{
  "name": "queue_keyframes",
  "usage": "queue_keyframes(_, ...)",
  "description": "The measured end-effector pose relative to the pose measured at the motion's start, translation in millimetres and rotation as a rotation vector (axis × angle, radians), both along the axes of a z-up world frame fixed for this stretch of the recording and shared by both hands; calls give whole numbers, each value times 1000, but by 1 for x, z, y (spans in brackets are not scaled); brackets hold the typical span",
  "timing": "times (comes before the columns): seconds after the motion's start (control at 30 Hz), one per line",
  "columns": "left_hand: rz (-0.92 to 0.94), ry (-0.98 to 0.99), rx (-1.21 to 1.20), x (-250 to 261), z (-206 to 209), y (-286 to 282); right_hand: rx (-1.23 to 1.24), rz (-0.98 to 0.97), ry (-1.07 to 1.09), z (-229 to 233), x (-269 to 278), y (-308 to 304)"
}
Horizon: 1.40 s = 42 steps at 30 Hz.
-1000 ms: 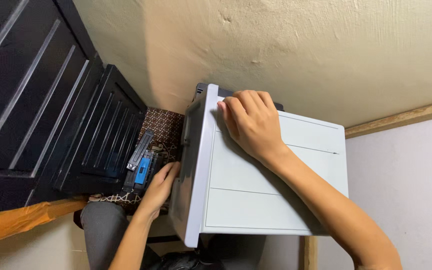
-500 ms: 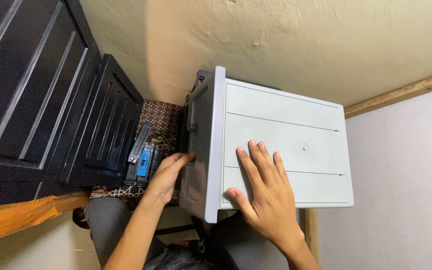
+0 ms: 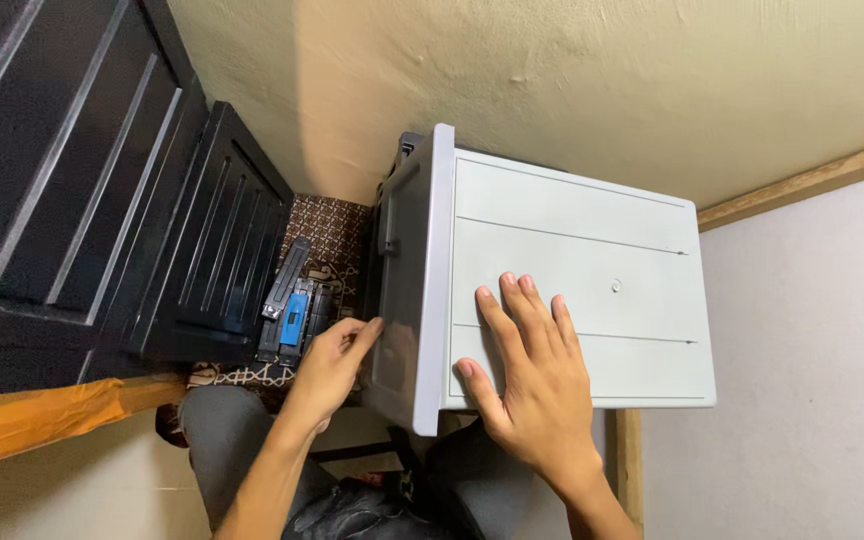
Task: The person sits on the floor and takes apart a plastic storage drawer unit. They detach the gray front panel from the drawer box, remove a blue latch piece and black side rails, then reattach the front panel and latch and begin fitting the black rails back onto the drawer.
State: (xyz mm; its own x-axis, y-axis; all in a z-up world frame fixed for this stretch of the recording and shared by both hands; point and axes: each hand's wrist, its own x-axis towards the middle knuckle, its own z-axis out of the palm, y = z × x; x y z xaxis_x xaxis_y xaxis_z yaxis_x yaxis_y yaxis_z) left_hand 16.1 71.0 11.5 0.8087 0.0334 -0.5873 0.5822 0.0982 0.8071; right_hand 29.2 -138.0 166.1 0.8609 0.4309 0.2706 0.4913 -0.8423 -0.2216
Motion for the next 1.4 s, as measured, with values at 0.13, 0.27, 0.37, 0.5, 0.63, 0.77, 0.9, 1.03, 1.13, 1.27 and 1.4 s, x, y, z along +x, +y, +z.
queue_keyframes(0.13,12,-90,128,0,-5,4,1,-8,11,-2,-1,1)
queue_keyframes(0.27,13,-73,138,4,-5,10,3,9,-5,-1,-1,0)
queue_keyframes(0.37,92,-27,-57,3,-9,14,3,37,-9,-1,-4,-1)
queue_keyframes(0.5,239,27,-357,4,-14,9,-15,58,1,-4,-3,0)
queue_keyframes(0.63,98,58,-132,18,-13,25,-24,55,0,-9,-11,3)
queue_keyframes(0.77,67,53,-159,23,-5,28,-29,105,14,-13,-11,2)
queue_keyframes(0.9,167,161,-316,22,12,18,-4,209,-18,-1,-4,-14)
queue_keyframes(1.03,148,106,-396,23,21,22,-58,265,-50,6,-12,-11)
queue_keyframes(1.13,147,64,-370,17,19,15,-187,291,-51,8,-3,-17)
queue_keyframes(1.27,82,-92,-157,12,31,11,-192,333,-25,16,14,-26)
queue_keyframes(1.4,-21,-371,250,-9,61,8,-199,337,-5,27,31,-29)
